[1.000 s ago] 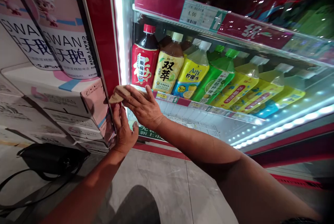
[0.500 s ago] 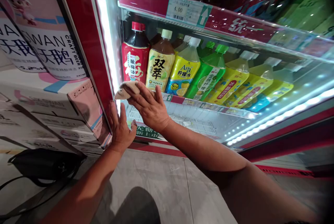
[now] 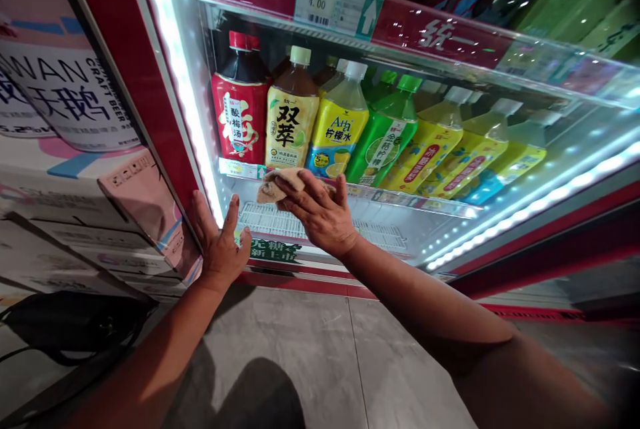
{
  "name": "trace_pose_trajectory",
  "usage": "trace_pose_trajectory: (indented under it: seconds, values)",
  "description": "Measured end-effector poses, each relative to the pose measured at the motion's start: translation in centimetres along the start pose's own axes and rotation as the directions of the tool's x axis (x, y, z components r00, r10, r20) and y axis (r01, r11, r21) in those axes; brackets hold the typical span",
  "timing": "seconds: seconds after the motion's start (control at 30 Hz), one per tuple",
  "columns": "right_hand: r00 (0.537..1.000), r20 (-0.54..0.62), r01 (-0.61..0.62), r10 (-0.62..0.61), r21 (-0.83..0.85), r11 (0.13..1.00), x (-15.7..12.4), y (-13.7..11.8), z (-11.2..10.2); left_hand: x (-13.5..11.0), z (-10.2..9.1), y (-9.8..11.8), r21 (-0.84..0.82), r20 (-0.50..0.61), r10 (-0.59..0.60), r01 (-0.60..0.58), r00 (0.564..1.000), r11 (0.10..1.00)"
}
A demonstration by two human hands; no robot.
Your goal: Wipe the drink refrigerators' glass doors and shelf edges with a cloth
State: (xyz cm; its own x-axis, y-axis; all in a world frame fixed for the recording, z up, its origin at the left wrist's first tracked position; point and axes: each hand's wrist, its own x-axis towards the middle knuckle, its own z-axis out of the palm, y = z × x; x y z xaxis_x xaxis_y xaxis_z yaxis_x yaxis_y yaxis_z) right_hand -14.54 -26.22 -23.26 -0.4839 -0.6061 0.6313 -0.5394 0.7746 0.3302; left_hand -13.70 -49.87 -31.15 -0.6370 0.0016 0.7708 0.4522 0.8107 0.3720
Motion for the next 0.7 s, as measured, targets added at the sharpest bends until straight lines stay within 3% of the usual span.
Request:
trace_pose_trajectory:
  seconds: [0.1,0.27,0.4,0.57,0.7]
  values:
    - [0.997,-0.059,-0.05,0.047,-0.048,0.998,-0.4,0.3,-0.3,0.0,0.2,-0.1,-0.019,0.007,-0.041,0.042,0.999,0.999]
    - [0.994,-0.078,0.069,-0.081,-0.142,0.987,-1.5,1.2,-1.1,-0.1,0.3,-0.1,-0.046,0.017,-0.063,0.064,0.998,0.997]
    - [0.992,-0.113,-0.074,0.054,-0.183,0.98,-3.3,2.3,-1.3,-0.1,0.4,0.0,-0.044,0.007,-0.054,0.054,0.999,0.998]
    - [0.994,-0.108,-0.013,-0.008,-0.19,0.982,-5.0,3.3,-1.4,-0.1,0.5,0.0,0.023,-0.004,-0.073,0.073,0.997,0.997]
    - [0.981,-0.154,-0.15,0.116,-0.231,0.961,-6.3,3.9,-1.3,0.0,0.5,0.1,0.016,-0.006,-0.052,0.052,0.999,0.998]
